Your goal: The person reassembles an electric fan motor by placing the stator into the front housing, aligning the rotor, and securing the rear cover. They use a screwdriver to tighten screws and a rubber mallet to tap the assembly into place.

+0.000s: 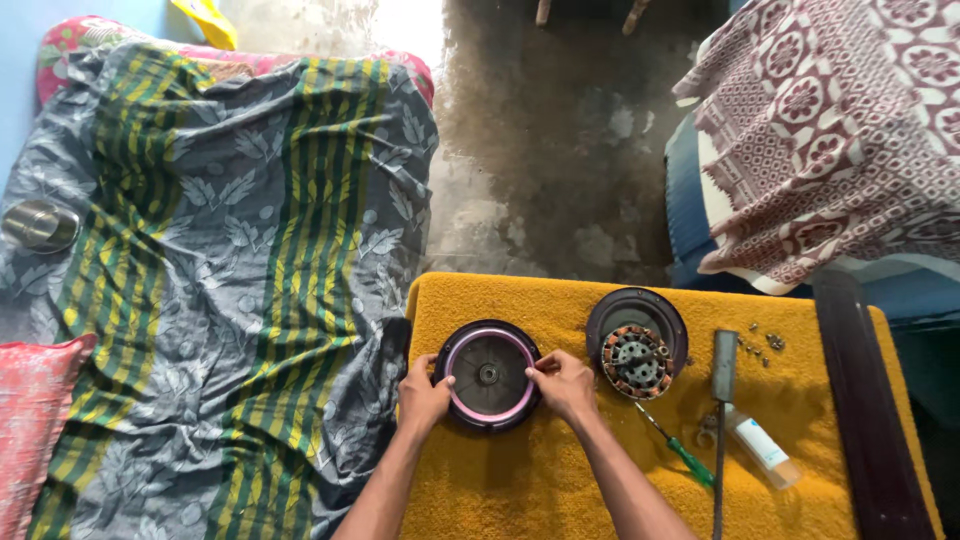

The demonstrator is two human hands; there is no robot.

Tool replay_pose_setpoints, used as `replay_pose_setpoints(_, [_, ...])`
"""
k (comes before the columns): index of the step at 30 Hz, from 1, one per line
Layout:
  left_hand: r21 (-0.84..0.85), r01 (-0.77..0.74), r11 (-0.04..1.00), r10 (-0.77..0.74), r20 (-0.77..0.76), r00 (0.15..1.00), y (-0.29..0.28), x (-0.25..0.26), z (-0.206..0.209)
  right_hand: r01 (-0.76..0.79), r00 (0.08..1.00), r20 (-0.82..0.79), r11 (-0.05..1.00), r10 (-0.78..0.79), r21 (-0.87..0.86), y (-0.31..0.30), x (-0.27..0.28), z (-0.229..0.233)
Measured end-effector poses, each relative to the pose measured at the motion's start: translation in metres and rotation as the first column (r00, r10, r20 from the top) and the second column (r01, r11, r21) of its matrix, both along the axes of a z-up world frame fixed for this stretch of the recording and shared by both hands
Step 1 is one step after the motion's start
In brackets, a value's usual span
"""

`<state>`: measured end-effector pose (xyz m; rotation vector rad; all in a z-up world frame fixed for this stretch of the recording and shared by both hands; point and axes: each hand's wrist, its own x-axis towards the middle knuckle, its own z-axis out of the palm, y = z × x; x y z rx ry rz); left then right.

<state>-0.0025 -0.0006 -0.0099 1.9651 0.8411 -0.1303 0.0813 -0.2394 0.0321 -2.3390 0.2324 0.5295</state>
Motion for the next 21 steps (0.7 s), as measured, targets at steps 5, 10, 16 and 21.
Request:
replay_pose_setpoints(5, [0.014, 0.071, 0.997, -0.072, 0.070, 0.995, -0.015, -0.003, -0.004, 0.078, 0.997, 0.006, 0.996, -0.078, -0.054, -0.019, -0.018, 0.005])
replay_pose_setpoints(10, [-0.162, 0.008, 0.987, -0.004, 0.026, 1.000, -0.057, -0.013, -0.002, 0.159, 0.986, 0.048, 0.987, -0.159, -0.004, -0.060, -0.038, 0.014])
replay_pose_setpoints(16, [-0.174, -0.049, 0.984, 0.052, 0.013, 0.999, -0.095, -0.024, -0.004, 0.125, 0.989, 0.068, 0.985, -0.134, 0.119, -0.094, -0.042, 0.020])
replay_pose_setpoints(21, [-0.195, -0.109, 0.975, 0.111, -0.003, 0.994, -0.101, -0.030, -0.007, 0.286, 0.951, 0.159, 0.950, -0.266, -0.126, -0.103, -0.017, 0.069])
